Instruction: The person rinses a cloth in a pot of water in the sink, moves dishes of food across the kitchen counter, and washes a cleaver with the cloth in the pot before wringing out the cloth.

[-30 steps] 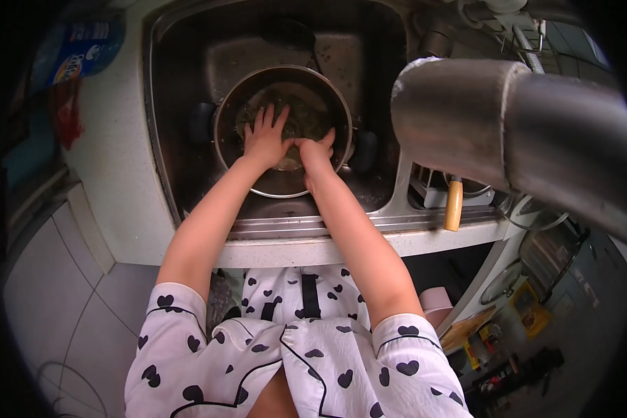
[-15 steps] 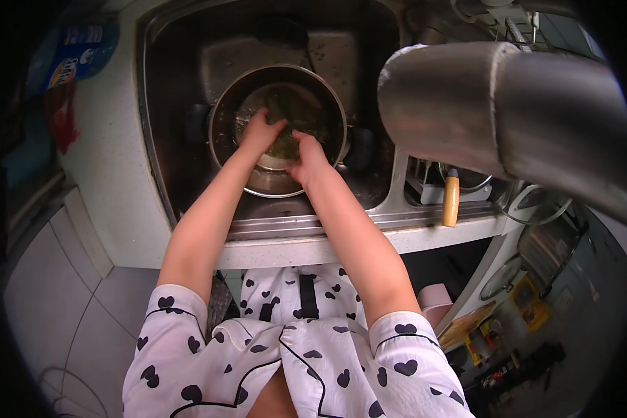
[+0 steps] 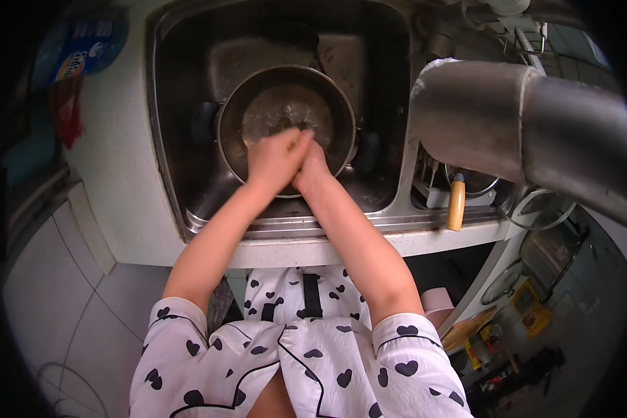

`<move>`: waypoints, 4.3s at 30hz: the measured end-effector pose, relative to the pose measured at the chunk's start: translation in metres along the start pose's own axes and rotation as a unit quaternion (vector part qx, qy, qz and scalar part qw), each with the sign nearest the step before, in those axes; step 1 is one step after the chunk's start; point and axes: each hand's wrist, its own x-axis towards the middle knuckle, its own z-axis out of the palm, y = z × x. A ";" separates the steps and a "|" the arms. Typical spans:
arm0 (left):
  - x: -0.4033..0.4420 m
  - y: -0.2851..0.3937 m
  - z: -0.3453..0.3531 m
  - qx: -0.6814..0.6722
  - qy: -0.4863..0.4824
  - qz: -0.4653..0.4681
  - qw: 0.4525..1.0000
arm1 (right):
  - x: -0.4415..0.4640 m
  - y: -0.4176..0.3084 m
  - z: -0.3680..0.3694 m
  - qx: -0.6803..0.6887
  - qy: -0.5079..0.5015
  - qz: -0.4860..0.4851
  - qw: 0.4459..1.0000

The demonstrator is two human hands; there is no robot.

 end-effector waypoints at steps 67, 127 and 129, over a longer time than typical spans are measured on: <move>-0.032 0.022 -0.027 -0.132 0.078 0.226 0.962 | -0.059 0.002 0.017 0.026 -0.105 0.029 0.994; -0.110 0.154 -0.012 -0.323 -0.132 0.143 0.926 | -0.293 -0.060 -0.053 -0.090 0.039 -0.441 0.892; -0.114 0.171 -0.004 -0.407 -0.180 0.084 0.892 | -0.307 -0.074 -0.061 -0.069 -0.004 -0.390 0.918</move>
